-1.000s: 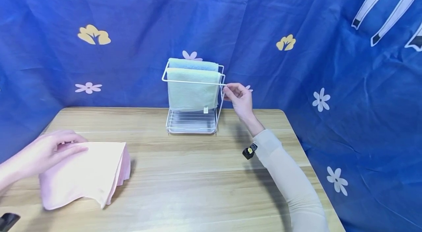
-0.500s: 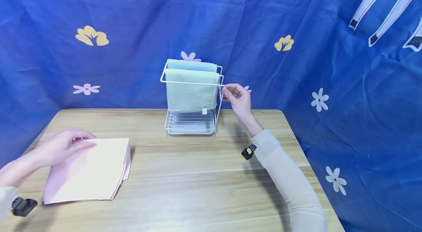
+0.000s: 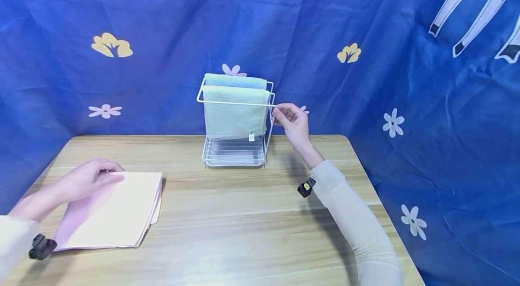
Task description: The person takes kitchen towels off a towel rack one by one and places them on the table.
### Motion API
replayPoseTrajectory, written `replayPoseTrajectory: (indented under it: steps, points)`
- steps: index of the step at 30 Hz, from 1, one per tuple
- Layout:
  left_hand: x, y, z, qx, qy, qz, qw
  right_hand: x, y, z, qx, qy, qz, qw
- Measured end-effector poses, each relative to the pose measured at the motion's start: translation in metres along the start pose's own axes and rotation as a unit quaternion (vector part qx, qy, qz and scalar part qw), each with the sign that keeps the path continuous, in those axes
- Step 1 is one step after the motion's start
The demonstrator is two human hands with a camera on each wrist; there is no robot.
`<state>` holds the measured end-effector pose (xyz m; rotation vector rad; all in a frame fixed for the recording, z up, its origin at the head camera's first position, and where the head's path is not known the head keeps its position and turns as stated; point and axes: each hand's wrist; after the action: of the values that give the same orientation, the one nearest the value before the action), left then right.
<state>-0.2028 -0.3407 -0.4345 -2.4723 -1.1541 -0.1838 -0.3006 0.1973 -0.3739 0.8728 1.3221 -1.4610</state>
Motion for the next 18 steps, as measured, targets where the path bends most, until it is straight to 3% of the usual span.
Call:
replayPoseTrajectory:
  steps: [11, 18]
  points:
    - [-0.004, -0.017, -0.002, -0.103, 0.026, -0.070, 0.9918, 0.000, 0.001, 0.002, -0.003, -0.004, -0.005, 1.0000]
    - [-0.006, -0.020, 0.002, -0.116, 0.024, -0.090, 0.9889, 0.000, 0.000, -0.001, -0.006, -0.004, -0.004, 1.0000]
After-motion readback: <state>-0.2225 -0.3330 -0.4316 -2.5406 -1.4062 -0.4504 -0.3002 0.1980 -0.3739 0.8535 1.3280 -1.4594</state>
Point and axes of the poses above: each hand's wrist, its own y-axis away from the middle knuckle, its own z-axis out of the palm, x = y × z, and after that the axes turned 9 degrees about z, right-handed
